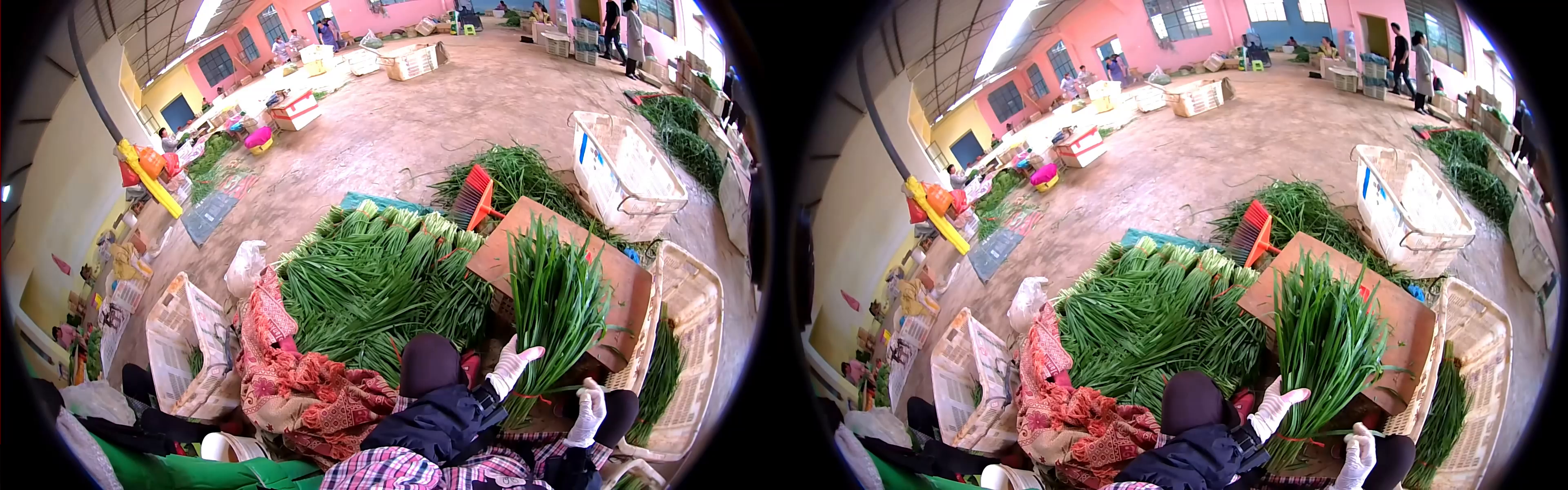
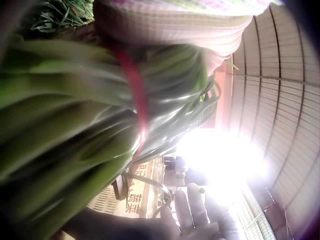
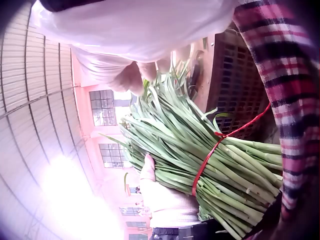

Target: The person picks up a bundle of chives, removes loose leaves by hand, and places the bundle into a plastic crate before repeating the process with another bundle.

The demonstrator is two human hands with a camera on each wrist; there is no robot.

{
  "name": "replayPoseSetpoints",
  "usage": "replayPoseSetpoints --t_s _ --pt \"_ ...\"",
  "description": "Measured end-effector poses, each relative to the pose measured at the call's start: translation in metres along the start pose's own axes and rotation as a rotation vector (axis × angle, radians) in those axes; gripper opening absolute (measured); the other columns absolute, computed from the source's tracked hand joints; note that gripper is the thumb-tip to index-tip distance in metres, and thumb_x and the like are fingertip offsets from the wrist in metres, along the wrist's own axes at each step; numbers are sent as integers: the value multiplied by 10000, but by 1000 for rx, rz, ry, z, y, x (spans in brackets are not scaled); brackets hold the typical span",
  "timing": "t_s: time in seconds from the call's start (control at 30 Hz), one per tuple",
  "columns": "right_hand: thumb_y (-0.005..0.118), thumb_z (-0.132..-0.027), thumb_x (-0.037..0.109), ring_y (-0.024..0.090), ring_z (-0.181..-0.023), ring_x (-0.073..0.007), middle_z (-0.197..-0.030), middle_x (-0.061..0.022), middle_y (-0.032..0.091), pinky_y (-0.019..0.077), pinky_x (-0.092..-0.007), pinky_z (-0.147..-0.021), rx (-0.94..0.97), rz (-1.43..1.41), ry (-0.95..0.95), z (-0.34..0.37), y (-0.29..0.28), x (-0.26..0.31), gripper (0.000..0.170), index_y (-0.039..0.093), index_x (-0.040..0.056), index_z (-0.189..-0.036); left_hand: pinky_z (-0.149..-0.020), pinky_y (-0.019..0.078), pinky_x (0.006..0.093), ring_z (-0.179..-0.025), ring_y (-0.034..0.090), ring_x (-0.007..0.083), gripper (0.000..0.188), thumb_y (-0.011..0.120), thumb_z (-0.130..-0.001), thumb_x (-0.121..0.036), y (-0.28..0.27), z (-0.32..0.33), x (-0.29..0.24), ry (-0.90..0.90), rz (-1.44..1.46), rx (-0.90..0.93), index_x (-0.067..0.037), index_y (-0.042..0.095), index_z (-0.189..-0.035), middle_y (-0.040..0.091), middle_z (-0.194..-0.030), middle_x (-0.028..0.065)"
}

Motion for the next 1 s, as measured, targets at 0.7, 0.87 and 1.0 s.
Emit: replayPoseSetpoints --t_s 0.7,0.87,1.0 --pt "749 -701 36 344 -1356 -225 -1522 -186 287 290 -318 -1111 -94 -320 101 -65 114 -26 1051 108 27 -1534 -840 539 323 -941 646 188 380 670 -792 -5 11 5 -10 37 -12 -62 -17 610 -1167 666 -1071 65" --pt "619 -780 -43 395 -1320 -205 -1524 -145 307 332 -302 -1080 -136 -609 182 -66 112 -65 921 111 61 -1541 -798 517 294 -862 633 163 333 686 -780 -48 2 5 -8 28 -79 -159 -22 633 -1108 670 -1013 44" --pt "653 -779 -39 378 -1331 -197 -1523 -143 315 310 -304 -1094 -99 -722 240 -64 109 -64 931 127 61 -1540 -783 521 292 -843 632 156 326 680 -773 -43 0 4 -3 34 -121 -194 -23 635 -1096 670 -992 38"
Point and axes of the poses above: each hand's wrist, its own z-axis away from the middle knuckle, its own y-axis out of the palm, x = y × z, the point moved 9 cm from there along -z, towards the middle knuckle
